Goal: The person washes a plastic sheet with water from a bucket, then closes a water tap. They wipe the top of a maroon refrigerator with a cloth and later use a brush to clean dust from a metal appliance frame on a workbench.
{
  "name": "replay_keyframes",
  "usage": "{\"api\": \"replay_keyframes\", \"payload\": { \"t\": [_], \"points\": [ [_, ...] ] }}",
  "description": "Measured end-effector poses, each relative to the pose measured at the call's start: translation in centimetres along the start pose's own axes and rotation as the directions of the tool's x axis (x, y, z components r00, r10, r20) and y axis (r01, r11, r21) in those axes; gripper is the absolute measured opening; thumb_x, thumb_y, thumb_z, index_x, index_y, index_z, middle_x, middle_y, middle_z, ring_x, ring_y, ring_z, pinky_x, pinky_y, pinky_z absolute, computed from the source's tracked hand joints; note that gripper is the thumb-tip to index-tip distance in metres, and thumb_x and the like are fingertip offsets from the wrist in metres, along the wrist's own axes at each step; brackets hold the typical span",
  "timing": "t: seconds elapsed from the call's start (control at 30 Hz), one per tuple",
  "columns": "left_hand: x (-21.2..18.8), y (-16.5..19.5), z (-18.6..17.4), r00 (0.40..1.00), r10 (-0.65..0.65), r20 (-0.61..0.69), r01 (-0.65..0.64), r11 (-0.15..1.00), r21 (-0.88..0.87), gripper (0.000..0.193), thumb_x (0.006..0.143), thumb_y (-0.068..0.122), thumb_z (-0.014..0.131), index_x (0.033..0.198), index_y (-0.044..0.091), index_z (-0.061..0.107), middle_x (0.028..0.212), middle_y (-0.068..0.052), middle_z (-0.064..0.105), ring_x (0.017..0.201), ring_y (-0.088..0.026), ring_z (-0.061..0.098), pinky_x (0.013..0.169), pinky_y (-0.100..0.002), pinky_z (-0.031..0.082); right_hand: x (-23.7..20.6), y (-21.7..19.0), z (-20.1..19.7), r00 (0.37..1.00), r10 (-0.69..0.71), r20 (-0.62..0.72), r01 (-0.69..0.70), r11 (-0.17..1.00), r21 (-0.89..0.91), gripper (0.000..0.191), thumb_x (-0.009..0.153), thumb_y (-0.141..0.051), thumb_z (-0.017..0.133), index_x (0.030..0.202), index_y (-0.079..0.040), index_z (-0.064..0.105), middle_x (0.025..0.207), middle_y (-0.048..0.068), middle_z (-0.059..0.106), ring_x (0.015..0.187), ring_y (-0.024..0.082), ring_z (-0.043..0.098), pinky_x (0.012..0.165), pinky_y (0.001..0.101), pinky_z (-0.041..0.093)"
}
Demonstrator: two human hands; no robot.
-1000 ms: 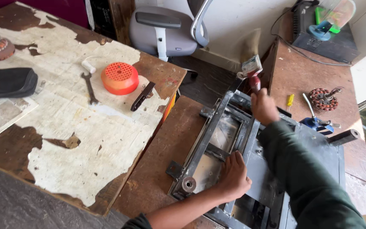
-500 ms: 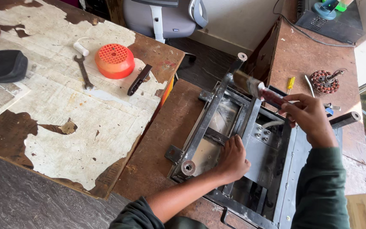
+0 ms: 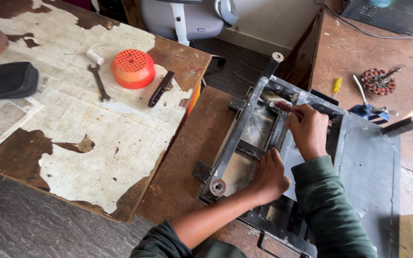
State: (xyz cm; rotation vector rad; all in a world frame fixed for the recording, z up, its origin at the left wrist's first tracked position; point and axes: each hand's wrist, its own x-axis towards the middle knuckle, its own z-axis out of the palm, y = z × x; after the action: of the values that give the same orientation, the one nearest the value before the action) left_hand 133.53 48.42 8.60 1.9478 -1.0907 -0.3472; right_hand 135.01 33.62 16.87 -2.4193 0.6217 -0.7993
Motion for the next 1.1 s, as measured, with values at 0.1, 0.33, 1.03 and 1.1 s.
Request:
{"api": "replay_keyframes", "payload": {
  "t": [0.1, 0.33, 1.03, 1.1],
  "points": [
    [-0.2, 0.0, -0.2, 1.000, 0.005, 0.016, -0.005, 1.000, -0.020, 0.082, 0.077, 0.015, 0.072, 0.139, -0.019, 0.029, 0.137, -0.034, 0.042, 0.127, -0.048, 0.044, 0.105, -0.057, 0.037, 0.0, -0.6, 1.1, 0.999, -0.038, 0.024, 0.037, 0.999, 0.017, 0.016, 0.094, -0.004, 0.067, 0.104, 0.008, 0.071, 0.081, 0.019, 0.075, 0.072, 0.021, 0.077, 0.066, 0.0307, 0.059],
    [-0.1, -0.2, -0.1, 0.999, 0.033, -0.006, -0.033, 0.999, 0.007, 0.084, 0.079, 0.014, 0.072, 0.141, -0.020, 0.027, 0.137, -0.035, 0.041, 0.126, -0.048, 0.044, 0.107, -0.056, 0.036, 0.8, -0.5, -0.7, 0.985, 0.020, 0.173, -0.012, 0.999, -0.042, 0.017, 0.092, -0.007, 0.068, 0.102, 0.006, 0.072, 0.075, 0.019, 0.075, 0.067, 0.022, 0.077, 0.065, 0.0326, 0.060],
    [-0.2, -0.5, -0.2, 0.998, 0.056, -0.010, -0.056, 0.998, -0.032, 0.073, 0.081, 0.015, 0.071, 0.135, -0.017, 0.033, 0.131, -0.034, 0.045, 0.122, -0.047, 0.047, 0.105, -0.055, 0.038, 3.3, -0.6, -0.2, 0.965, -0.209, 0.158, 0.247, 0.930, -0.272, 0.012, 0.088, -0.010, 0.073, 0.090, 0.001, 0.076, 0.069, 0.019, 0.070, 0.060, 0.030, 0.070, 0.063, 0.0392, 0.058],
    [-0.2, -0.4, -0.4, 1.000, 0.018, 0.019, -0.018, 0.999, -0.029, 0.070, 0.081, 0.014, 0.070, 0.133, -0.015, 0.034, 0.130, -0.033, 0.046, 0.122, -0.047, 0.047, 0.104, -0.055, 0.038, 3.5, -0.9, -0.3, 0.966, -0.203, 0.158, 0.239, 0.934, -0.266, 0.012, 0.089, -0.011, 0.073, 0.089, 0.001, 0.076, 0.069, 0.018, 0.070, 0.058, 0.029, 0.070, 0.062, 0.0383, 0.059]
  ]
}}
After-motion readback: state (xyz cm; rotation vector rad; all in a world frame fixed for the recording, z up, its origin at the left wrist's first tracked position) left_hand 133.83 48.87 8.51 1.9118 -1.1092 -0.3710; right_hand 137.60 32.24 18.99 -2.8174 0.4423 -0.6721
